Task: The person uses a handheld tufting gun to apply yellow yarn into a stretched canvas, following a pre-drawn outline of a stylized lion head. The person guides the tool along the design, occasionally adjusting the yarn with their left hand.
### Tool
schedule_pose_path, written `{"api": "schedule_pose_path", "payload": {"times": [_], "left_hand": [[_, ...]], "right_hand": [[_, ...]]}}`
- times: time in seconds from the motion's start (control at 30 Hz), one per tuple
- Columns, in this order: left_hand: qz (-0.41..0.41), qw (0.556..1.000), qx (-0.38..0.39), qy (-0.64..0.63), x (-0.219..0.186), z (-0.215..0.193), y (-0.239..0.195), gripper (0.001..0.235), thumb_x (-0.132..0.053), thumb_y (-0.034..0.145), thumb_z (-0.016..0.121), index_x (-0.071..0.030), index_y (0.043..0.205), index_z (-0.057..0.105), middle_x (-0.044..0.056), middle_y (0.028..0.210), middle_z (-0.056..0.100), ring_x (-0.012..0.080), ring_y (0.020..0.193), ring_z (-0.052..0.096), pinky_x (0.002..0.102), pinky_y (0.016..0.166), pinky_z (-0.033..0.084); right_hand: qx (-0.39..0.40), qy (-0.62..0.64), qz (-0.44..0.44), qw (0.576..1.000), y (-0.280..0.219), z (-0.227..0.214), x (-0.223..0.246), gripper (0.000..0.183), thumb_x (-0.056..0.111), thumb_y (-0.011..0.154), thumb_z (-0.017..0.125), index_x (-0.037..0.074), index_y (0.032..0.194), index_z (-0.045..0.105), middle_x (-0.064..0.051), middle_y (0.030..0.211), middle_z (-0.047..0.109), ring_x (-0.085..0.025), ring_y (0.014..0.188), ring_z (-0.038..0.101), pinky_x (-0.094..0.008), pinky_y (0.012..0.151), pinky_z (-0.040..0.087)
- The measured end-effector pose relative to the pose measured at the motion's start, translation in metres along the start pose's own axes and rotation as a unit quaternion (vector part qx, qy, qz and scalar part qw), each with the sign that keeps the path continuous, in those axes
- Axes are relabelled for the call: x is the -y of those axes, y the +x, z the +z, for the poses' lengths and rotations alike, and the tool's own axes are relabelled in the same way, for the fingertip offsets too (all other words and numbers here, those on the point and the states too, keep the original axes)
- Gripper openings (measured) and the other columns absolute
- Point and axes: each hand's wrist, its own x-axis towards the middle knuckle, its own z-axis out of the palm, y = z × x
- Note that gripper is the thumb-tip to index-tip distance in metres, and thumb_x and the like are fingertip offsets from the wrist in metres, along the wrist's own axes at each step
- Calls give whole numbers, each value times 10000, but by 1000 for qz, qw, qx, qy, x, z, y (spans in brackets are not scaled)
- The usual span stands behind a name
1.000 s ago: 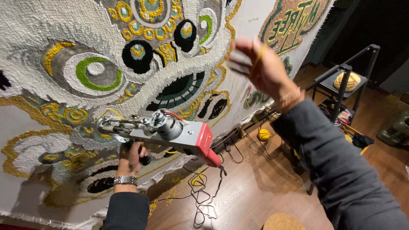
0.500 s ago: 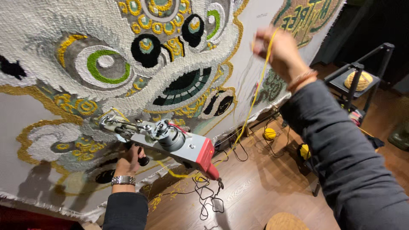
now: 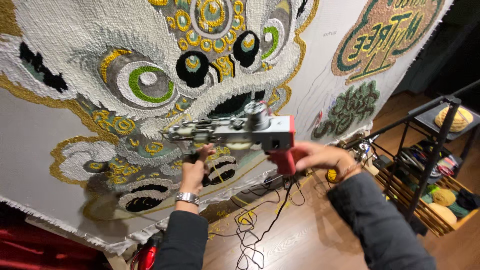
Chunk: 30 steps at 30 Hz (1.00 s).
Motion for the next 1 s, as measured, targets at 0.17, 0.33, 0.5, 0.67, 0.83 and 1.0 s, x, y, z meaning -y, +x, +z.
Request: {"api": "schedule_pose_path", "payload": {"times": [0.17,0.33,0.5,0.67,0.83,1.0], "left_hand": [[26,995,-35,88,30,37,14,417,-360,1030,790,48,943,779,110,703,624,96,499,455,288,447,336],[161,982,3,97,37,77,14,207,-186,950,675,-52,1019,817,37,866,769,38,711,626,248,621,477],[76,990,-2,115,30,116,-2,233,-71,931,614,-59,1055,812,68,968,811,147,756,636,312,682,489],[122,991,32,34,38,136,6,302,-8,875,550,-58,1071,774,57,1067,806,117,979,769,275,885,576],[97,993,30,64,26,149,4,230,-99,937,617,-52,1085,787,67,1017,816,82,766,692,268,642,493],[40,995,21,85,9,156,2,225,-200,948,668,-84,1072,816,37,865,803,51,460,463,267,422,344]], "right_hand": [[-284,94,64,952,6,-1,-48,506,325,876,809,-70,1164,679,-148,977,738,-202,807,674,-345,694,549],[-438,145,30,887,-13,-15,-85,352,251,783,836,4,1019,749,-67,899,739,-151,761,694,-292,646,560],[-482,121,-41,867,-37,-22,-93,355,250,784,830,29,1032,705,-26,848,698,-141,704,652,-294,573,526],[-506,141,-4,851,-53,-21,-77,348,292,807,801,45,1011,665,-46,758,615,-165,566,583,-363,423,489],[-517,126,-57,845,-54,-26,-62,463,350,819,794,47,1128,629,-53,832,652,-162,603,615,-325,468,501],[-528,84,-57,843,-50,-33,-51,586,400,786,782,86,1243,592,-52,912,684,-150,721,676,-324,571,584]]}}
